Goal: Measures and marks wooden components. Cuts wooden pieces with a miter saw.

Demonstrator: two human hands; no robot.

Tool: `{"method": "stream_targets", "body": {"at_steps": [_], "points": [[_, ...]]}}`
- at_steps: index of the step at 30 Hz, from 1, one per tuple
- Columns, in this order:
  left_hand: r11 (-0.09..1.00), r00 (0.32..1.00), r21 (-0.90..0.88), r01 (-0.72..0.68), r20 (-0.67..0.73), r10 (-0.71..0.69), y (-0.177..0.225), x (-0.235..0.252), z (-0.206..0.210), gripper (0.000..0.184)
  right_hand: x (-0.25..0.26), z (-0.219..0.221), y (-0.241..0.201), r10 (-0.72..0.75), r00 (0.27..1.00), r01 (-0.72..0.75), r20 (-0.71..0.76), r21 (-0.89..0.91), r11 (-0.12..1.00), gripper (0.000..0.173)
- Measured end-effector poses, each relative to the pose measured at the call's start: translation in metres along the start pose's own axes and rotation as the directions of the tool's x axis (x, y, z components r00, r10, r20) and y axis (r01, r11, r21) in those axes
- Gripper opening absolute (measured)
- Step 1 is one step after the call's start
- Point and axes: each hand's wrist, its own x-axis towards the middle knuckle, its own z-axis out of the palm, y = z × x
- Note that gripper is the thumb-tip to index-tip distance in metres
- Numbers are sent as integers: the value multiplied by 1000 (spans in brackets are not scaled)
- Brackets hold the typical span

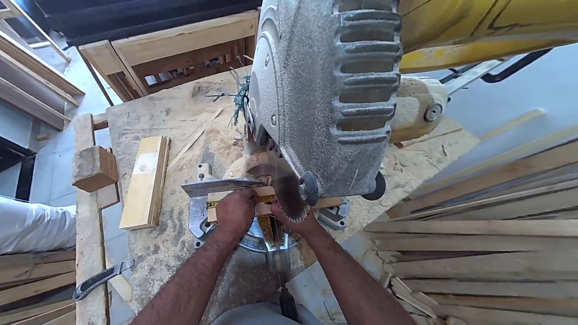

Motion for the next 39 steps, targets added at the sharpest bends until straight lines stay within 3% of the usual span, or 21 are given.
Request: {"method": "stream_targets", "body": {"at_steps": [15, 20, 22, 23, 24, 25, 26, 28, 30, 34, 37, 39], "points": [[1000, 999, 2, 15, 42, -15, 0, 2, -2, 21, 1, -1, -2, -3, 1000, 2, 5, 65, 998, 9], [999, 998, 21, 29, 51, -30, 2, 2, -4, 20, 1, -16, -25, 158, 985, -164, 72, 72, 984, 5], [1000, 998, 22, 17, 52, -18, 2, 2, -5, 21, -15, -25, -32, 9, 996, -9, -92, -5, 1000, 8], [1000, 999, 21, 8, 50, -9, 1, 3, -5, 21, -22, -26, -24, -188, 948, 163, -258, -113, 980, 14], [1000, 999, 20, 3, 44, -4, 0, 3, -4, 21, -27, -28, -16, -339, 854, 248, -395, -265, 932, 19], [1000, 999, 23, 8, 47, -10, 0, 3, -5, 22, -29, -33, -11, -408, 779, 213, -477, -410, 887, 22], [999, 998, 25, 22, 59, -23, 3, 2, -8, 23, -28, -38, -6, -406, 757, 122, -512, -499, 858, 24], [998, 994, 38, 49, 97, -53, 10, 1, -17, 24, -21, -50, 2, -200, 857, -106, -476, -542, 834, 45], [997, 988, 40, 60, 143, -65, 14, 0, -24, 26, -7, -56, 14, -46, 897, -201, -441, -498, 843, 65], [999, 981, 43, -16, 196, 7, 22, -18, -52, 31, -7, -65, -5, -70, 915, -161, -398, -518, 840, 53], [991, 976, 104, -88, 210, 64, 25, -62, -77, 31, -40, -60, -44, -233, 912, -37, -336, -635, 772, 45], [980, 940, 185, -76, 341, 8, 25, -96, -76, 30, -72, -40, -67, -116, 978, -19, -172, -633, 774, 44]]}}
